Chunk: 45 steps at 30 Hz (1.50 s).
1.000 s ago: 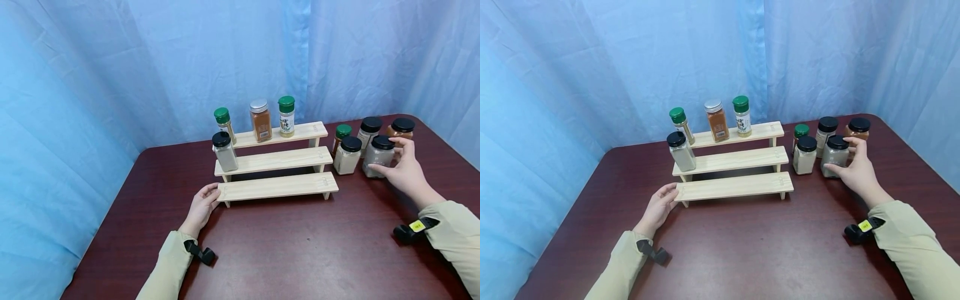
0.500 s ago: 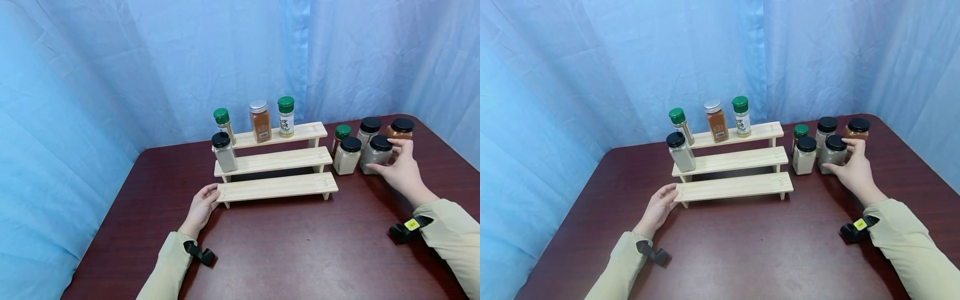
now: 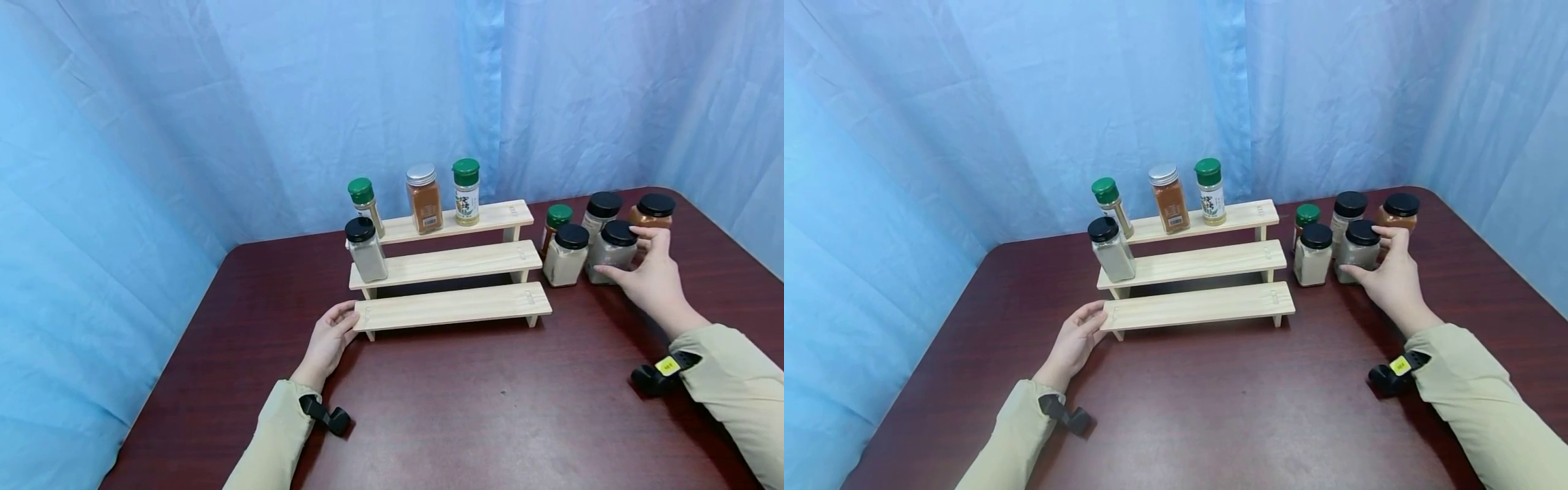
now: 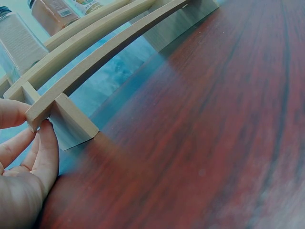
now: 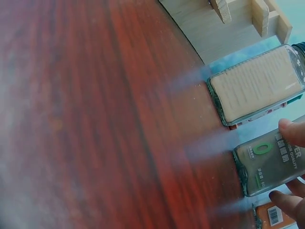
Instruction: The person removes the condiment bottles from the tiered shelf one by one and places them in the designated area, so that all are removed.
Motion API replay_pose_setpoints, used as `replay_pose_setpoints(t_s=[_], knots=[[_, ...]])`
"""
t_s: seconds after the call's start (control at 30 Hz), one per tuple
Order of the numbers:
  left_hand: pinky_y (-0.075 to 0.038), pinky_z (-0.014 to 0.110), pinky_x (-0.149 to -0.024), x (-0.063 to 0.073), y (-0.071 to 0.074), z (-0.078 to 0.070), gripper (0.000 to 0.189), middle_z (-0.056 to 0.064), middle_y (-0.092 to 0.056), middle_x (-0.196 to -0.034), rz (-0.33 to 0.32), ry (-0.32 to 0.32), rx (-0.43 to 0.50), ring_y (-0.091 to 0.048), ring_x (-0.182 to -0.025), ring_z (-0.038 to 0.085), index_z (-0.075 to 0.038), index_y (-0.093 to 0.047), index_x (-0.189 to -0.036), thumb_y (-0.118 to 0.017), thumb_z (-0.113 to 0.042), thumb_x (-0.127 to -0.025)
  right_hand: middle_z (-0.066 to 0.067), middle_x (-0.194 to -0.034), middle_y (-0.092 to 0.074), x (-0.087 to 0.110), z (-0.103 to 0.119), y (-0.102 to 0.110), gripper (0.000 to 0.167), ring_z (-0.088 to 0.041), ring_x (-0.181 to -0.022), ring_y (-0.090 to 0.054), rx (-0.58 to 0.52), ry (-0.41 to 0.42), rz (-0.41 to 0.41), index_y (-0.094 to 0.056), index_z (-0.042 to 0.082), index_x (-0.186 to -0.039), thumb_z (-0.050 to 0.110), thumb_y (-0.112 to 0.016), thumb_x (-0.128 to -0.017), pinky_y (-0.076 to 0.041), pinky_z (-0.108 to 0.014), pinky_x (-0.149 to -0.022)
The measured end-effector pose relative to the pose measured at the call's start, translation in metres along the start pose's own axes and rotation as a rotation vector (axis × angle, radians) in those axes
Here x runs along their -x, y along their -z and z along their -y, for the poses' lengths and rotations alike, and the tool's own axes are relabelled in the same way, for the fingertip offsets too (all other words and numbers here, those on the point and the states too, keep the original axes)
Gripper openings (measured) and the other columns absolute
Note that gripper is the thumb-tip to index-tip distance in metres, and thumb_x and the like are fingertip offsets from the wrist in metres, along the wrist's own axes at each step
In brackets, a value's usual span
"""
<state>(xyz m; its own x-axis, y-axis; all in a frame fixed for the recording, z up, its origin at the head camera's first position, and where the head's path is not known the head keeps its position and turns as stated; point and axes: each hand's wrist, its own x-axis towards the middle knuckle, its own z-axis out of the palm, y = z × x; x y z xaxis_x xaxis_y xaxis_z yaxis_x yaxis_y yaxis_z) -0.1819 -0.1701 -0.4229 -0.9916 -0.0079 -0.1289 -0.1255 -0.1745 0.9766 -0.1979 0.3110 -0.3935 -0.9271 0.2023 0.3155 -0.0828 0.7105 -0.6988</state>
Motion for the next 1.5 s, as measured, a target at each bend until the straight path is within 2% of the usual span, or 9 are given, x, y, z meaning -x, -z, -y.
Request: replay_pose_setpoints(t_s=[0.3, 0.4, 0.47, 0.6, 0.7, 0.93, 1.03, 1.2, 1.5], knots=[[-0.051, 0.018, -0.071, 0.0, 0.0, 0.0, 0.036, -0.001, -0.055, -0.092, -0.002, 0.004, 0.009, -0.058, -0.081, 0.005, 0.01, -0.043, -0.129, -0.048, 0.004, -0.094, -0.037, -0.132, -0.034, 0.001, 0.002, 0.005, 0.074, -0.05, -0.113, -0.044, -0.005, -0.001, -0.003, -0.019, -0.002, -0.141, 0.014, -0.067, -0.087, -0.04, -0.061, -0.092], [-0.051, 0.018, -0.071, 0.0, 0.001, 0.001, 0.036, -0.001, -0.055, -0.092, 0.004, 0.0, 0.002, -0.058, -0.081, 0.005, 0.011, -0.042, -0.129, -0.048, 0.004, -0.094, -0.036, -0.13, -0.037, 0.0, 0.003, 0.008, 0.069, -0.049, -0.113, -0.044, 0.004, 0.017, -0.018, -0.026, -0.004, -0.138, 0.014, -0.068, -0.086, -0.048, -0.039, -0.092], [-0.051, 0.018, -0.071, 0.0, 0.001, 0.001, 0.037, -0.001, -0.054, -0.092, 0.008, -0.003, -0.004, -0.058, -0.081, 0.005, 0.011, -0.042, -0.129, -0.049, 0.003, -0.094, -0.034, -0.126, -0.04, 0.0, 0.004, 0.01, 0.064, -0.044, -0.108, -0.046, 0.014, 0.042, -0.039, -0.033, -0.006, -0.135, 0.012, -0.069, -0.085, -0.044, -0.016, -0.083], [-0.05, 0.018, -0.071, -0.001, 0.001, 0.0, 0.037, -0.001, -0.054, -0.093, 0.004, -0.002, 0.001, -0.058, -0.081, 0.005, 0.011, -0.042, -0.129, -0.049, 0.004, -0.094, -0.029, -0.118, -0.044, 0.001, 0.005, 0.015, 0.055, -0.003, -0.089, -0.047, 0.022, 0.084, -0.063, -0.043, -0.007, -0.129, 0.011, -0.07, -0.084, -0.027, 0.003, -0.065], [-0.05, 0.018, -0.07, 0.0, 0.0, 0.0, 0.037, -0.001, -0.054, -0.093, 0.001, 0.002, 0.004, -0.058, -0.081, 0.005, 0.011, -0.042, -0.13, -0.048, 0.004, -0.094, -0.023, -0.116, -0.045, 0.002, 0.006, 0.02, 0.052, 0.015, -0.085, -0.033, -0.002, 0.089, -0.068, -0.047, -0.006, -0.127, 0.014, -0.07, -0.085, -0.029, 0.004, -0.066], [-0.05, 0.017, -0.071, 0.0, -0.001, -0.001, 0.038, -0.001, -0.054, -0.093, -0.003, 0.01, -0.003, -0.058, -0.081, 0.005, 0.01, -0.042, -0.13, -0.048, 0.004, -0.094, 0.024, -0.11, -0.038, 0.008, 0.02, 0.03, 0.048, 0.011, -0.1, -0.041, -0.133, 0.075, -0.142, -0.051, 0.007, -0.13, 0.02, -0.068, -0.087, -0.037, 0.001, -0.083], [-0.05, 0.017, -0.071, 0.0, 0.0, -0.001, 0.037, -0.001, -0.055, -0.093, -0.004, 0.009, -0.003, -0.058, -0.081, 0.005, 0.01, -0.042, -0.13, -0.048, 0.004, -0.094, 0.026, -0.11, -0.039, 0.014, 0.035, 0.03, 0.044, 0.011, -0.101, -0.043, -0.181, 0.113, -0.175, -0.053, 0.012, -0.127, 0.016, -0.068, -0.087, -0.037, 0.0, -0.086], [-0.05, 0.018, -0.071, -0.001, -0.001, -0.001, 0.037, -0.001, -0.054, -0.094, -0.013, 0.016, 0.006, -0.058, -0.081, 0.005, 0.009, -0.043, -0.13, -0.048, 0.004, -0.094, 0.027, -0.113, -0.041, 0.025, 0.061, 0.025, 0.044, 0.014, -0.102, -0.045, -0.221, 0.218, -0.191, -0.053, 0.004, -0.126, 0.004, -0.068, -0.085, -0.037, 0.0, -0.084], [-0.05, 0.017, -0.071, -0.002, 0.0, 0.0, 0.037, 0.002, -0.055, -0.094, -0.005, 0.009, 0.004, -0.058, -0.081, 0.005, 0.009, -0.043, -0.129, -0.049, 0.004, -0.093, 0.021, -0.113, -0.048, 0.037, 0.088, 0.005, 0.045, 0.012, -0.103, -0.049, -0.298, 0.329, -0.059, -0.056, 0.008, -0.119, -0.01, -0.068, -0.08, -0.039, -0.001, -0.083]])
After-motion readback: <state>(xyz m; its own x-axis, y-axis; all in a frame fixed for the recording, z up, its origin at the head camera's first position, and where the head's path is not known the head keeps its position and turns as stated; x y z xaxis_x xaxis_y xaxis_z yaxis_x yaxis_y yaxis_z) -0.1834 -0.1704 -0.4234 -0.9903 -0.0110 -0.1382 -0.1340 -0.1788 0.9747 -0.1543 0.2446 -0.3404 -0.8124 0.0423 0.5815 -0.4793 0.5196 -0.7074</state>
